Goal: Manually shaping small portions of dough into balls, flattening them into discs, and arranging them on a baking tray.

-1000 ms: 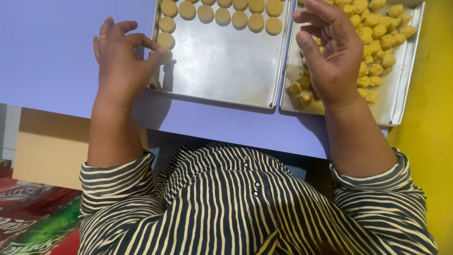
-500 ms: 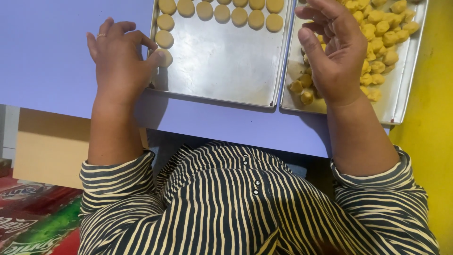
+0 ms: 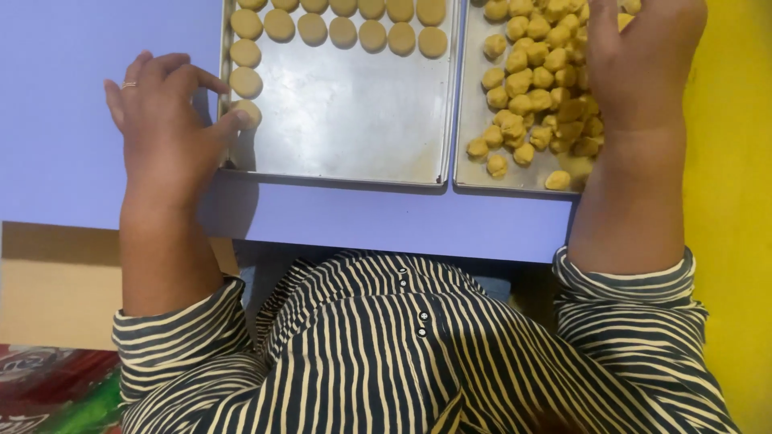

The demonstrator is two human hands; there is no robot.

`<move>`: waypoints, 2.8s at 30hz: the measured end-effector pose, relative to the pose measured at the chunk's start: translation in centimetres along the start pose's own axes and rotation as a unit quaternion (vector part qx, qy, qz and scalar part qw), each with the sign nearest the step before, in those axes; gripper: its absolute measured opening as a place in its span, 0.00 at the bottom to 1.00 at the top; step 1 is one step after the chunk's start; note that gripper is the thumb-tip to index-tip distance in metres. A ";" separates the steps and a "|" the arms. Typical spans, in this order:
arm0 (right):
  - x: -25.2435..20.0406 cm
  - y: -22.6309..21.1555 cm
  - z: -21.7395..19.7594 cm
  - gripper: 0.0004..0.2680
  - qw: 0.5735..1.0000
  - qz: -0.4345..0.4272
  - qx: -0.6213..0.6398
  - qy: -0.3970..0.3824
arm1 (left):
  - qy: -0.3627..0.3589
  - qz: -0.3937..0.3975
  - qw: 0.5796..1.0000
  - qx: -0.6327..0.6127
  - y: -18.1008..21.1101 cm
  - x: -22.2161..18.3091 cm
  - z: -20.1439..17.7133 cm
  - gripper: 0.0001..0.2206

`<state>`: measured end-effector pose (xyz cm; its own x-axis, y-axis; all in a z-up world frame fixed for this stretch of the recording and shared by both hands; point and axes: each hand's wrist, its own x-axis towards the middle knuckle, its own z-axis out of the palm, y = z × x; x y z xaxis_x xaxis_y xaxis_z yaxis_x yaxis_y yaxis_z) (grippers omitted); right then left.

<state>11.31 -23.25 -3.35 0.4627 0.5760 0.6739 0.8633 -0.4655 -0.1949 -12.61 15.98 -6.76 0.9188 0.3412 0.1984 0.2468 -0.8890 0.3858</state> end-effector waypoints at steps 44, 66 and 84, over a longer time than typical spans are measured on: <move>1.6 -2.5 0.1 0.14 0.982 0.094 0.085 -0.141 | -0.120 0.149 0.429 -0.883 17.5 8.4 4.5 0.15; -0.6 -8.0 4.1 0.19 0.962 -0.174 0.132 -0.166 | -0.216 -0.001 0.296 -0.930 19.7 7.4 9.0 0.36; 0.4 -8.0 2.9 0.16 0.974 -0.148 0.125 -0.118 | -0.177 -0.102 0.239 -0.949 19.1 8.8 5.5 0.40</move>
<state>5.19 -17.36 -3.64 0.1945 0.8123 0.5499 0.9741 -0.0943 -0.2054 1.86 0.35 -2.57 0.9987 -0.0285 0.0414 0.0227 0.9907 0.1342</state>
